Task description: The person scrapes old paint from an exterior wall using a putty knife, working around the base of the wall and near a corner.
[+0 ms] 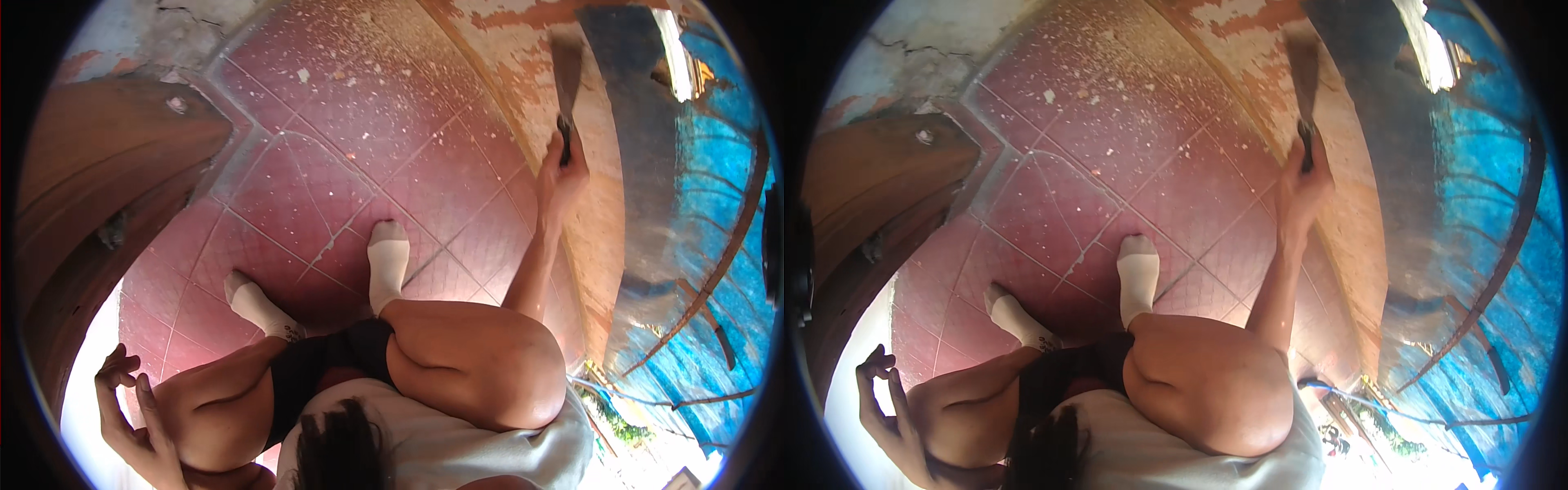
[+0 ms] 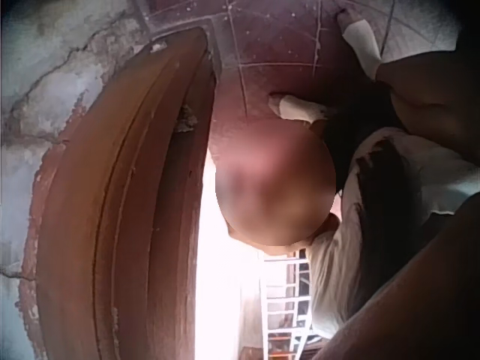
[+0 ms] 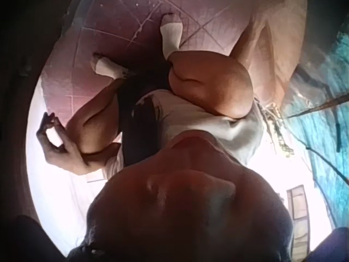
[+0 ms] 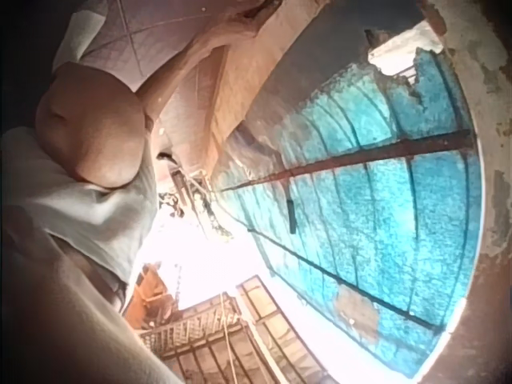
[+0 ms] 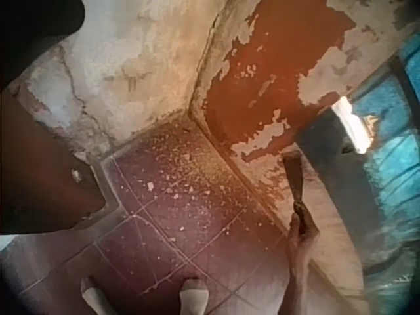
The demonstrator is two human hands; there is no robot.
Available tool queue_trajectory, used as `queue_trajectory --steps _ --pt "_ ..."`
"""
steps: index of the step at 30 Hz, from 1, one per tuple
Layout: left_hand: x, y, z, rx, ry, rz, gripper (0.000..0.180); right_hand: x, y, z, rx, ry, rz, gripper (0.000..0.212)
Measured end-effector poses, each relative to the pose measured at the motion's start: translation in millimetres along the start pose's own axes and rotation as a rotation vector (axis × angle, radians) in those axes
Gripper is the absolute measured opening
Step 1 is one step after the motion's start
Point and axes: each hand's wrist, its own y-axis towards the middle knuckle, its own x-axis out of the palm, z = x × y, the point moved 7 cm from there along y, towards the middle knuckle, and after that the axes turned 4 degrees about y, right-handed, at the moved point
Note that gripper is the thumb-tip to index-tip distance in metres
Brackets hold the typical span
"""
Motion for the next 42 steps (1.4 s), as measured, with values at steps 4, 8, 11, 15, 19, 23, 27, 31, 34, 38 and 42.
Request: queue_trajectory --steps 4,8,11,15,19,23,27,31,34,38,42 --pt "4 7 -1 -0.066 -0.055 -0.007 0.011 6 13 -15 -0.083 0.057 -0.023 0.027" --pt "7 10 4 -0.026 -0.100 0.007 0.013 -58 -18 44 -0.007 -0.081 0.069 0.025" --pt "4 4 7 -0.032 -0.069 0.002 0.013 -91 -41 56 0.019 -0.104 0.112 0.024" --pt "7 6 11 -0.105 -0.123 0.038 0.012 -80 -24 37 -0.039 -0.191 0.114 0.026" --pt "8 14 27 -0.104 -0.134 -0.030 0.013 -70 -20 29 0.024 -0.154 0.130 0.026" --pt "4 1 21 -0.094 -0.084 -0.015 0.014 -48 -42 46 -0.064 -0.136 0.187 0.026" --pt "7 6 23 -0.076 -0.130 0.022 0.013 -59 -15 29 -0.052 -0.154 0.131 0.021" --pt "6 11 15 -0.054 -0.152 -0.046 0.013 -56 -15 18 -0.064 -0.129 0.133 0.021" --pt "7 6 16 -0.033 -0.120 -0.008 0.012 -67 -31 41 0.015 -0.065 0.185 0.022" --pt "2 -1 16 -0.035 -0.108 0.050 0.013 -53 -6 23 -0.054 -0.087 0.136 0.024" --pt "7 7 13 -0.057 -0.127 -0.046 0.013 -49 -8 34 -0.124 -0.113 0.168 0.024"
